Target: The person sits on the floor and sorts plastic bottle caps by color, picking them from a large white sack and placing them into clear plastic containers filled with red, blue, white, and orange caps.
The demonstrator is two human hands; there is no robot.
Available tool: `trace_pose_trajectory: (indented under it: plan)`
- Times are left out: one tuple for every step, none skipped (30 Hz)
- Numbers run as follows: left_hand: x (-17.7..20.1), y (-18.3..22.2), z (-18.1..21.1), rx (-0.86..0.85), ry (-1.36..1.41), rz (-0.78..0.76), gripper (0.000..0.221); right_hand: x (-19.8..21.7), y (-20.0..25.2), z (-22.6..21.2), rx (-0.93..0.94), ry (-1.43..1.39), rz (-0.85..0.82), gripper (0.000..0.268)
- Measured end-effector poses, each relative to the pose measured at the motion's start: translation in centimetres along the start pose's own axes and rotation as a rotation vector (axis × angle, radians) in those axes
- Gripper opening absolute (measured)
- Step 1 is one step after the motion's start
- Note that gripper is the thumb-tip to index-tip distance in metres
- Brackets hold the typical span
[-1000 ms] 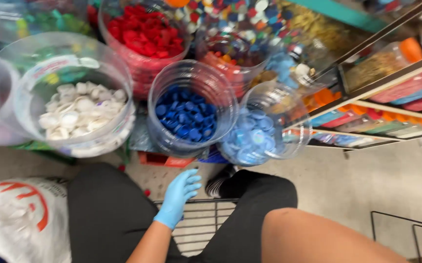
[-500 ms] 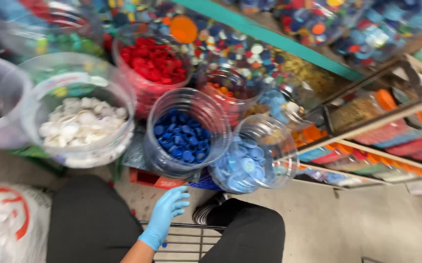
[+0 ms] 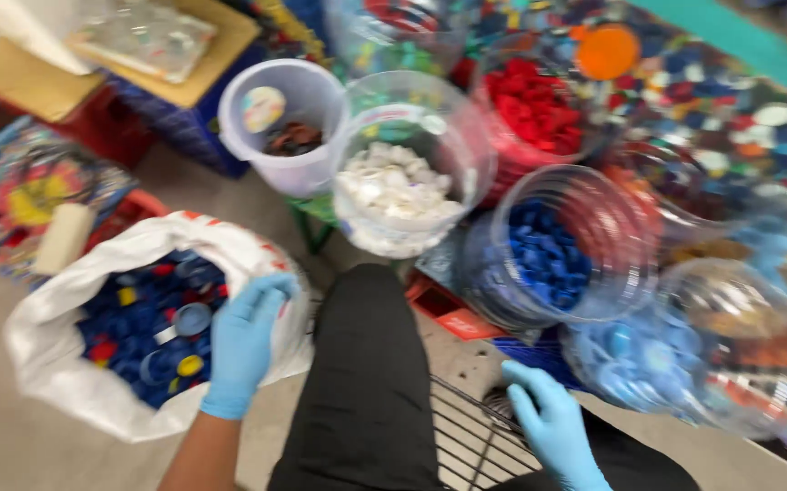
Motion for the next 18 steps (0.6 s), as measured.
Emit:
trace_pose_trajectory:
  plan:
    - [3.1,0.3,-0.7,0.04,-0.091,0.147,0.022,-1.9,-0.4,2.5,-0.154,0.124,-0.253,0.034]
    - [6.1,0.6,-1.3,0.078,-0.181,0.286,0.019,-3.9,-0.4,4.9,-0.306,0.257,-0.498,0.049]
    - [8.2,1.0,-2.9,0.087,-0.197,0.306,0.019,-5.0,-0.2,6.9,-0.291,0.247,-0.519,0.049]
    - [10.4,1.2,-4.6,0.2,-0.11,0.403,0.023,-6.3,-0.3,8.9,-0.328,0.438,-0.638,0.057]
    - [12.6,1.4,-6.2,0.309,-0.019,0.501,0.029,-7.7,-0.4,11.0,-0.359,0.634,-0.751,0.065]
    - [14.1,1.7,-8.4,0.313,-0.026,0.521,0.029,-8.2,-0.8,10.3,-0.342,0.634,-0.765,0.065]
    - [15.6,1.9,-10.5,0.432,-0.298,0.436,0.032,-8.9,-1.1,9.7,-0.401,0.604,-0.869,0.076]
    - [16.8,2.2,-12.8,0.554,-0.563,0.334,0.037,-9.2,-1.2,9.1,-0.467,0.576,-0.972,0.088]
    - [16.4,2.4,-14.8,0.565,-0.564,0.348,0.037,-9.7,-1.2,9.9,-0.456,0.58,-0.985,0.088]
    - [15.9,2.4,-16.7,0.488,-0.628,0.207,0.048,-10.1,-1.3,10.8,-0.466,0.624,-0.993,0.089]
    - [15.3,2.3,-18.6,0.41,-0.689,0.065,0.064,-10.4,-1.3,11.6,-0.474,0.669,-0.999,0.09]
    - [14.3,1.9,-17.9,0.414,-0.692,0.075,0.064,-10.7,-1.8,12.3,-0.463,0.67,-1.004,0.09]
    - [13.2,1.4,-17.1,0.359,-0.798,0.136,0.06,-11.0,-2.3,13.0,-0.501,0.685,-1.045,0.085]
    - [11.9,1.0,-16.4,0.304,-0.901,0.193,0.057,-10.9,-2.6,13.8,-0.544,0.703,-1.087,0.08]
    - [11.7,0.3,-16.7,0.311,-0.901,0.2,0.057,-11.5,-2.1,15.1,-0.538,0.706,-1.093,0.08]
    - [11.4,-0.7,-17.0,0.289,-0.867,0.169,0.061,-12.0,-1.8,16.4,-0.527,0.725,-1.039,0.08]
    - [11.1,-1.7,-17.3,0.266,-0.833,0.138,0.066,-12.4,-1.6,17.8,-0.515,0.743,-0.985,0.08]
    - [11.0,-2.7,-17.7,0.267,-0.831,0.142,0.066,-12.7,-1.3,18.3,-0.511,0.746,-0.985,0.08]
Point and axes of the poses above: each hand's wrist, its own y-axis away from the middle knuckle, its own x-axis out of the back of the hand, z = x × y, the point moved 1 cm from there along -y, towards the middle knuckle, and after that the axes turned 11 degrees about -z, right-handed, at the moved point
